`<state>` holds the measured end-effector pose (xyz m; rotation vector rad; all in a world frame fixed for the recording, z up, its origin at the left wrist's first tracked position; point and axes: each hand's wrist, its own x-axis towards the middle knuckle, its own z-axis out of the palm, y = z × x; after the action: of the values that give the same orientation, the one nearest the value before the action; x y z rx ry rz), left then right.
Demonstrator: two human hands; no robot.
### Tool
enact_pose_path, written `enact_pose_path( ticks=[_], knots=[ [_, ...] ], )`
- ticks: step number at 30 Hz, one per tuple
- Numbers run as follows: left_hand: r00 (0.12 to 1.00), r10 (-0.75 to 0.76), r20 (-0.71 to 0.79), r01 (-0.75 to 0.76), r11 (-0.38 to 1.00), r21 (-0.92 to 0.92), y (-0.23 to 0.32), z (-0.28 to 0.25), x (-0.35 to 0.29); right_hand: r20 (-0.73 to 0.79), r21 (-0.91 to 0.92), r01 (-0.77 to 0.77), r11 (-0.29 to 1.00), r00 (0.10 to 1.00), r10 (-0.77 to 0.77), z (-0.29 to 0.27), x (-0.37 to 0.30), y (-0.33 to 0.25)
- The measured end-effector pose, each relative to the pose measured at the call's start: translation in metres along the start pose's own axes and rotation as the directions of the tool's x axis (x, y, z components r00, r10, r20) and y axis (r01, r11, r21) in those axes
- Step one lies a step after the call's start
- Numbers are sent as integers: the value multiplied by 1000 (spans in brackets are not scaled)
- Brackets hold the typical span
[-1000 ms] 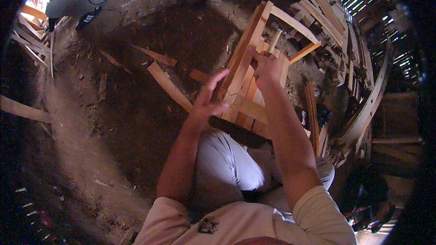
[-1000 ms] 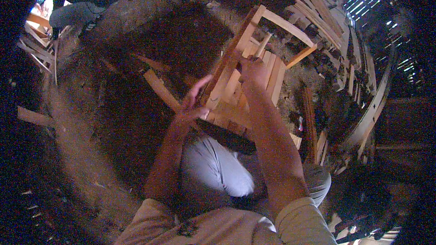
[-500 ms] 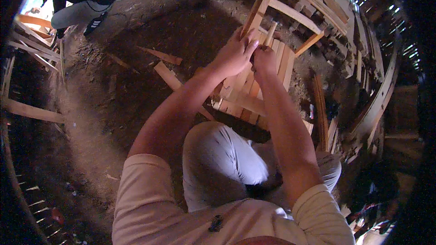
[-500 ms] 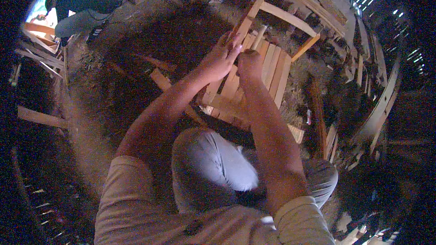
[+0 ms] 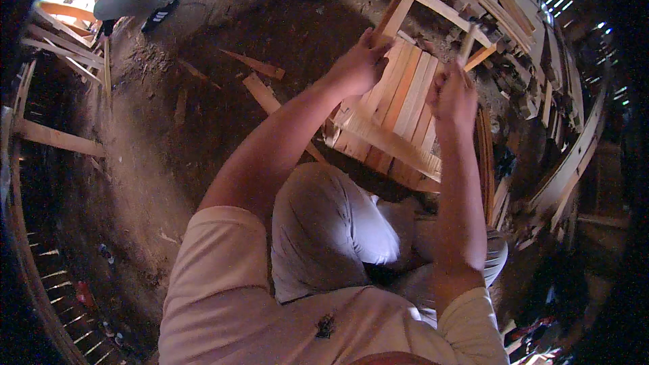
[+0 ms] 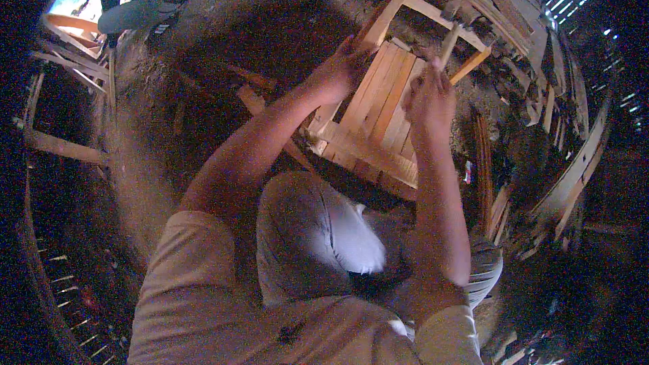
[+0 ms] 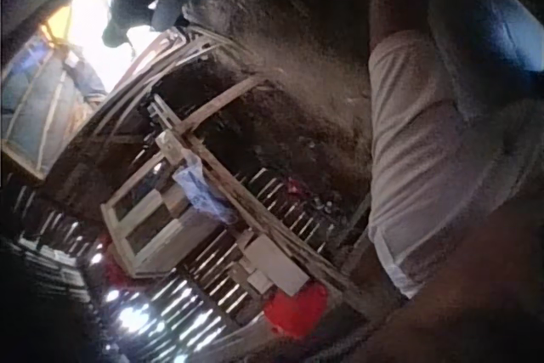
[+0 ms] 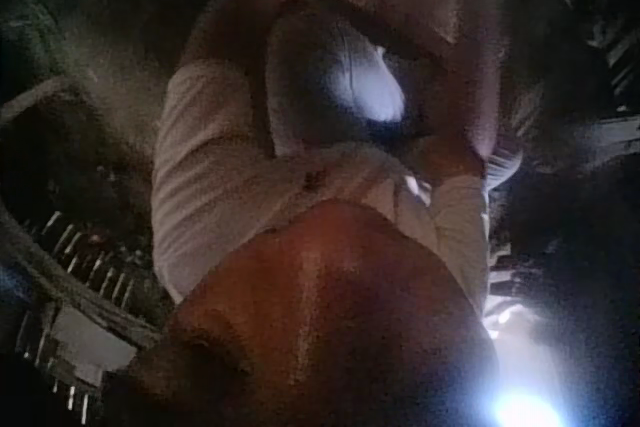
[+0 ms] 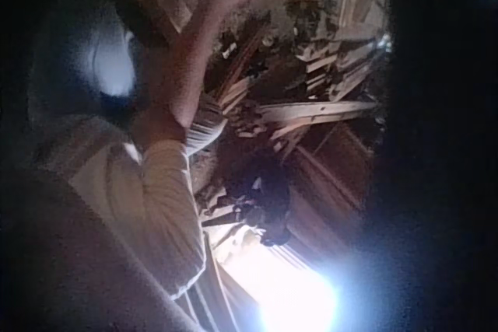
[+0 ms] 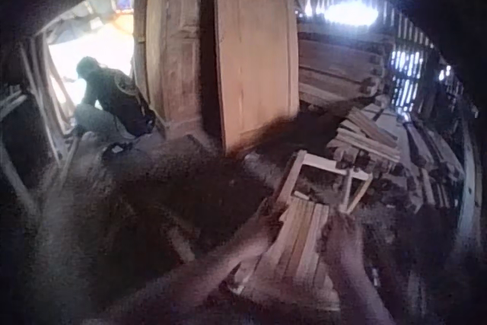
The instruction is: The person assembles a wooden frame by hammering nails into the joints. They adjust the frame and continue hammering to secure the pieces together.
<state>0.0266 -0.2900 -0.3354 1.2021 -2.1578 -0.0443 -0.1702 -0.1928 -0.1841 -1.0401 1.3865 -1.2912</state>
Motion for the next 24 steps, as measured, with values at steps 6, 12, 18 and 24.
enact_pose_path(
  ticks=[6, 12, 18, 24],
  knots=[
    [997, -67, 37, 76, 938, -337, 14, -9, 13, 285, -309, 125, 943, 958, -34, -74, -146, -8],
    [990, -137, 33, 140, 939, -314, 33, -18, 20, 446, -640, 532, 555, 845, -296, -67, -180, 12],
    [989, -147, 28, 150, 959, -241, 22, -13, 15, 510, -666, 658, 350, 745, -430, -54, -167, 33],
    [979, -186, 88, 204, 934, -292, 39, -17, 25, 532, -675, 676, 296, 724, -440, -51, -170, 34]
  ],
)
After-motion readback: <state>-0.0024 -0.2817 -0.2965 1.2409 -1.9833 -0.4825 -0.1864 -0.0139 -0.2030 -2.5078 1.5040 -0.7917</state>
